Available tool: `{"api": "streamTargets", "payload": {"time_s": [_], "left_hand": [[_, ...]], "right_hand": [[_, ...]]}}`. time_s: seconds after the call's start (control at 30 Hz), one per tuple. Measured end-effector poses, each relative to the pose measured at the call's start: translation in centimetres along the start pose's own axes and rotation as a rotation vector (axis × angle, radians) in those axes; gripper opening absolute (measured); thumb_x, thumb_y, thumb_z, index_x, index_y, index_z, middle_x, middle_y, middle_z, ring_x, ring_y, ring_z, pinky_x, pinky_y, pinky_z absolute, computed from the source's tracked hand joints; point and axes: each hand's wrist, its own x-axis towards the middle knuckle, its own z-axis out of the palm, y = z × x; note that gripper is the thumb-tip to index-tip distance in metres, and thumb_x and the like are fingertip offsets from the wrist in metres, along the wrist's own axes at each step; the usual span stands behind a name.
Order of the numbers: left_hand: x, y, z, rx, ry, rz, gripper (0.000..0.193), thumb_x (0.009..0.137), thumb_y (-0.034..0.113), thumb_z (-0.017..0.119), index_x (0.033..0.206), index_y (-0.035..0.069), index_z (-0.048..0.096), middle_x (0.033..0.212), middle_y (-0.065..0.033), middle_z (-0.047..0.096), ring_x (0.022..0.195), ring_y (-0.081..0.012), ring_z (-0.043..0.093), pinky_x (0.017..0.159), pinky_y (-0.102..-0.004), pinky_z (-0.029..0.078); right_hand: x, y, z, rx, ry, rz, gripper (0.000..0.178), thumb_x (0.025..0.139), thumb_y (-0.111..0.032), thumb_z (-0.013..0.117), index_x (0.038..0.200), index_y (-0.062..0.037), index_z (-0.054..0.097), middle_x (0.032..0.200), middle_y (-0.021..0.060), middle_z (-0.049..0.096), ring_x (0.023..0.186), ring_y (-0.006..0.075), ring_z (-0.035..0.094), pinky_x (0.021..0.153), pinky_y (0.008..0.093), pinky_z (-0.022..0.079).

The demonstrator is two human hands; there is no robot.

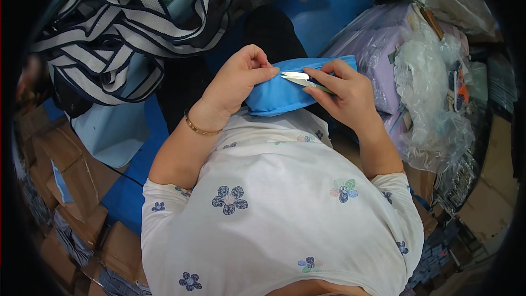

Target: Trimming loose threads and inspecting a small zippered pouch in a manufacturing workshop.

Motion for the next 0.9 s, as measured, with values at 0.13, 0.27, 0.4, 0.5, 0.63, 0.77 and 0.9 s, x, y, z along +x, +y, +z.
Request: {"api": "streamTargets", "payload": {"time_s": [0.13, 0.27, 0.4, 0.5, 0.63, 0.77, 0.9], "left_hand": [[0.0, 0.0, 0.0, -0.03, -0.008, -0.008, 0.017, 0.082, 0.004, 0.066, 0.086, 0.008, 0.05, 0.083, -0.0037, 0.06, 0.077, -0.0082, 0.054, 0.073, -0.0196, 0.043], [0.0, 0.0, 0.1, -0.026, 0.004, -0.012, 0.017, 0.082, 0.005, 0.066, 0.086, 0.008, 0.05, 0.083, -0.0038, 0.06, 0.077, -0.0082, 0.054, 0.073, -0.0195, 0.043], [0.0, -0.1, 0.1, -0.02, 0.003, -0.009, 0.017, 0.082, 0.005, 0.066, 0.086, 0.008, 0.05, 0.083, -0.0039, 0.06, 0.077, -0.0083, 0.054, 0.073, -0.0194, 0.043], [0.0, 0.0, 0.2, -0.012, 0.007, -0.016, 0.017, 0.082, 0.005, 0.066, 0.086, 0.008, 0.05, 0.082, -0.0039, 0.06, 0.077, -0.0083, 0.054, 0.073, -0.0196, 0.043], [-0.2, 0.3, 0.5, 0.009, 0.029, -0.018, 0.016, 0.083, 0.006, 0.066, 0.087, 0.008, 0.051, 0.082, -0.0039, 0.059, 0.078, -0.0088, 0.053, 0.074, -0.0204, 0.043], [-0.1, 0.0, 0.1, 0.047, 0.031, 0.018, 0.014, 0.084, 0.006, 0.064, 0.091, 0.007, 0.052, 0.083, -0.004, 0.058, 0.079, -0.0092, 0.053, 0.076, -0.0201, 0.042], [-0.3, -0.7, 0.2, 0.0, 0.069, 0.13, 0.012, 0.087, 0.007, 0.059, 0.098, 0.005, 0.052, 0.088, -0.004, 0.058, 0.082, -0.0092, 0.053, 0.079, -0.0203, 0.041]], "right_hand": [[0.1, -0.1, 0.0, -0.021, -0.006, 0.001, 0.028, 0.074, -0.023, 0.075, 0.099, -0.0114, 0.072, 0.08, 0.0028, 0.06, 0.058, 0.0162, 0.059, 0.05, 0.0266, 0.047], [0.2, -0.1, 0.0, -0.021, -0.01, 0.01, 0.027, 0.074, -0.023, 0.075, 0.098, -0.0115, 0.072, 0.08, 0.0026, 0.06, 0.058, 0.0161, 0.059, 0.05, 0.0266, 0.047], [0.2, -0.1, 0.1, -0.025, -0.007, 0.005, 0.026, 0.074, -0.023, 0.075, 0.097, -0.0114, 0.072, 0.08, 0.0025, 0.061, 0.057, 0.016, 0.059, 0.049, 0.0265, 0.047], [0.3, -0.2, 0.0, -0.046, -0.008, 0.004, 0.024, 0.074, -0.021, 0.075, 0.095, -0.0115, 0.072, 0.08, 0.0023, 0.061, 0.057, 0.0154, 0.059, 0.05, 0.0264, 0.047], [0.1, 0.6, 0.1, -0.028, 0.038, -0.01, 0.024, 0.075, -0.021, 0.075, 0.095, -0.0098, 0.071, 0.081, 0.0039, 0.061, 0.058, 0.0177, 0.059, 0.051, 0.0269, 0.048], [-0.4, 3.3, -1.0, 0.06, 0.163, 0.291, 0.03, 0.077, -0.023, 0.074, 0.1, -0.0051, 0.067, 0.085, 0.0092, 0.06, 0.069, 0.022, 0.06, 0.061, 0.0276, 0.048], [-2.5, 7.6, 0.1, 0.123, 0.25, 0.502, 0.031, 0.079, -0.023, 0.075, 0.098, -0.0014, 0.064, 0.09, 0.0076, 0.061, 0.078, 0.0168, 0.058, 0.07, 0.0276, 0.046]]}}
